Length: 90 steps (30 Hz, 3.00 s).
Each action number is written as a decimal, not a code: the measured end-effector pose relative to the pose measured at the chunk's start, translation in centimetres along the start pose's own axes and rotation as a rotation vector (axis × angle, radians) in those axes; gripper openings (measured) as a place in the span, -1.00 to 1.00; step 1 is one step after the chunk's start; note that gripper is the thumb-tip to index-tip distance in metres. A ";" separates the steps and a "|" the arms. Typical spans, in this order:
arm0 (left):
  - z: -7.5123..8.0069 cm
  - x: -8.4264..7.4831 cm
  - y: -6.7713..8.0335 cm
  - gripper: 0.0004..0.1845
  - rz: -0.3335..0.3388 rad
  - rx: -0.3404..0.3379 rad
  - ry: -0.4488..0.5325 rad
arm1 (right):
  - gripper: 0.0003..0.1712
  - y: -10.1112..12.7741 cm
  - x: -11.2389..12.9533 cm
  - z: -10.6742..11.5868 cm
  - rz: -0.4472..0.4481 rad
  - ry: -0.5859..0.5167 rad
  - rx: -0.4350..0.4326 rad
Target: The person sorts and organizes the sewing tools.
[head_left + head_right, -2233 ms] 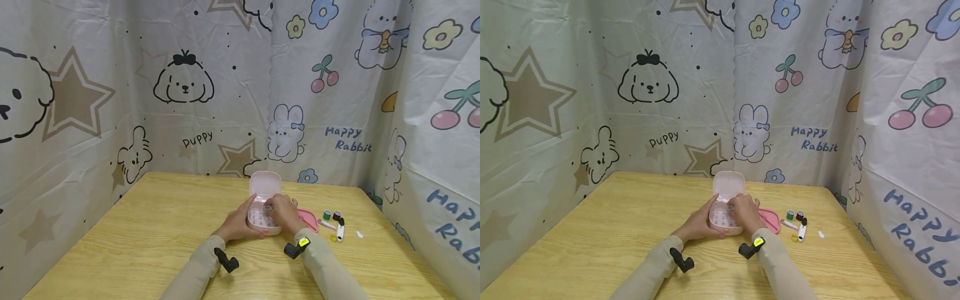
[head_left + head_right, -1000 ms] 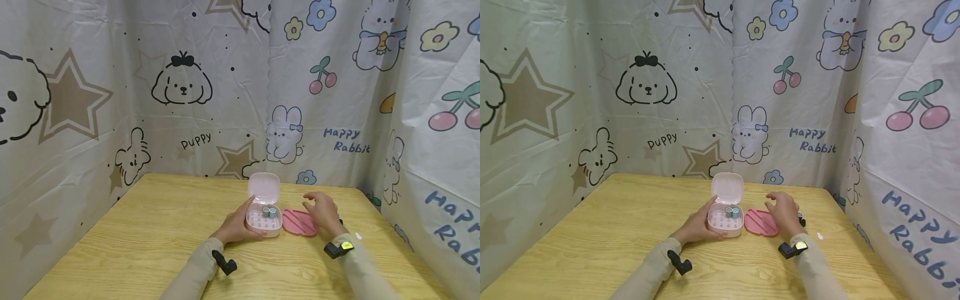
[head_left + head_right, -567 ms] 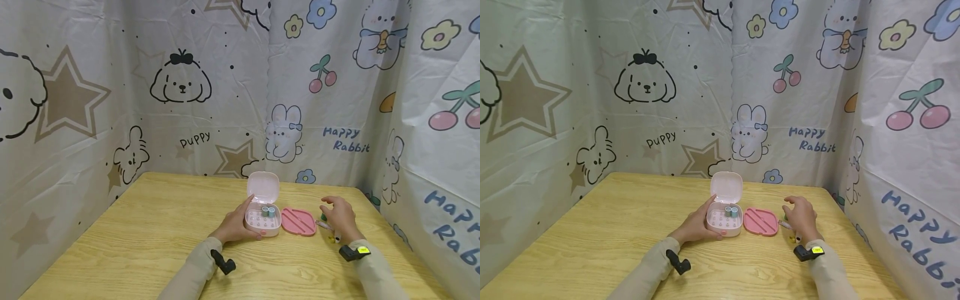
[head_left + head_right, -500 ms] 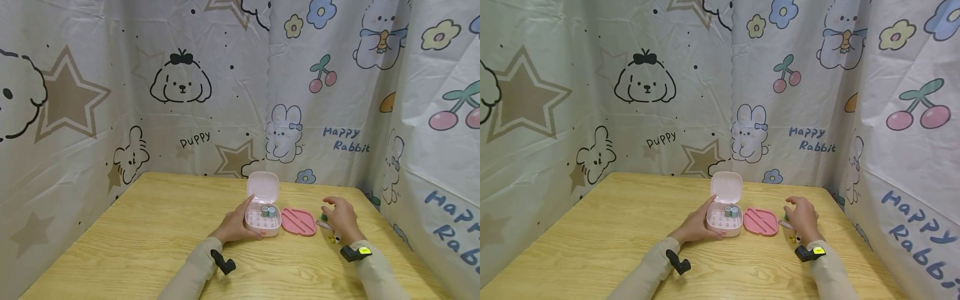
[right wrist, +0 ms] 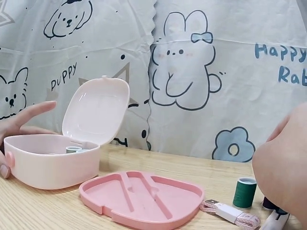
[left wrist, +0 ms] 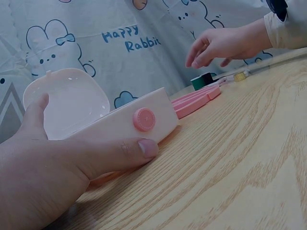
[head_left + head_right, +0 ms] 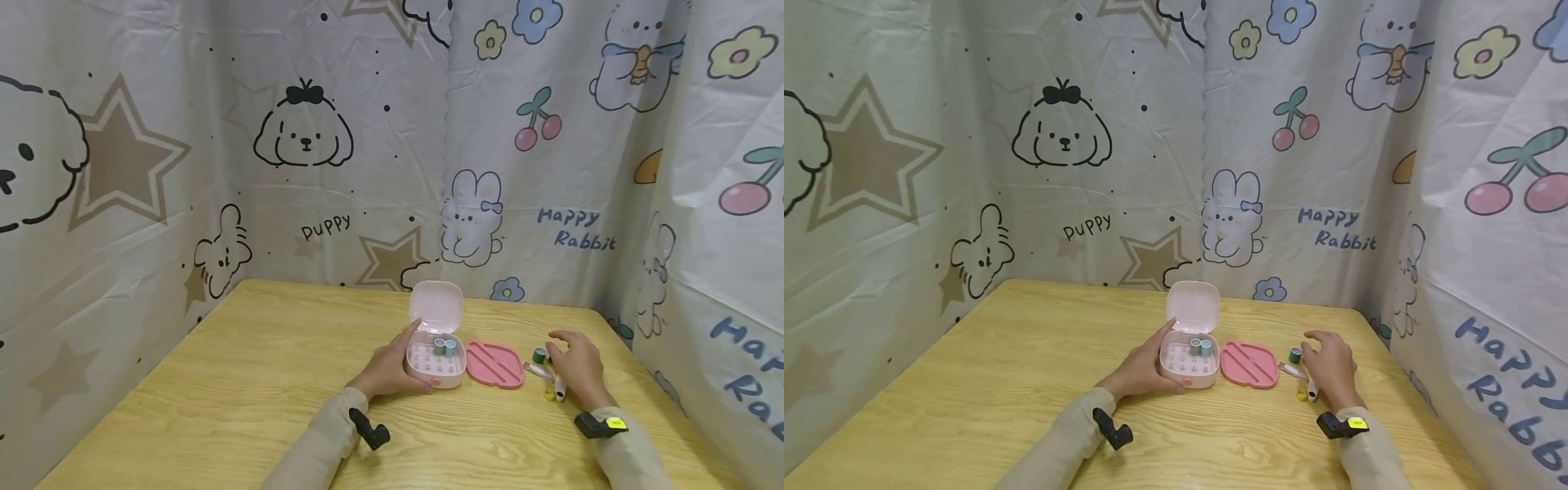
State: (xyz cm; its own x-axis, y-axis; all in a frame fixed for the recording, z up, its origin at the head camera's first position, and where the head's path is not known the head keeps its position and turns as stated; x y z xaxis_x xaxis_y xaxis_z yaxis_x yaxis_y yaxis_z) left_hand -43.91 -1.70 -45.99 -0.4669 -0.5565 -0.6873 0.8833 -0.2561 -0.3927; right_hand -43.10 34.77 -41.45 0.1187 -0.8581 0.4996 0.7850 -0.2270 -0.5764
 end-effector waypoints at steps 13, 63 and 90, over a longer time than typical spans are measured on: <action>0.0 0.0 -0.4 0.46 -0.012 0.006 -0.008 | -0.53 -0.1 -1.6 -0.1 -0.067 -0.036 0.021; -0.2 0.4 -0.2 0.45 0.010 0.012 -0.033 | -0.62 0.9 -2.6 -1.1 -0.030 0.062 0.061; -0.2 0.3 -0.1 0.45 0.012 0.009 -0.025 | -0.63 0.3 -0.6 -0.3 0.002 0.018 -0.001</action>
State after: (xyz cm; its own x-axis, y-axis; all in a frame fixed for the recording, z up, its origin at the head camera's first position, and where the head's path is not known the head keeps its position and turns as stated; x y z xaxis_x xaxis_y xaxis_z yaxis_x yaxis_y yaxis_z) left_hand -44.14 -1.68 -46.31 -0.4555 -0.5789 -0.6764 0.8891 -0.2567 -0.3790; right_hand -43.09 35.09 -42.13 0.1095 -0.8668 0.4865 0.7842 -0.2254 -0.5781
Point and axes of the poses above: each hand's wrist, its own y-axis away from the middle knuckle, its own z-axis out of the back of the hand, x = y × z, the point moved 10 cm from there along -y, towards the middle knuckle, and after that the axes turned 12 degrees about -x, right-handed, at the moved point
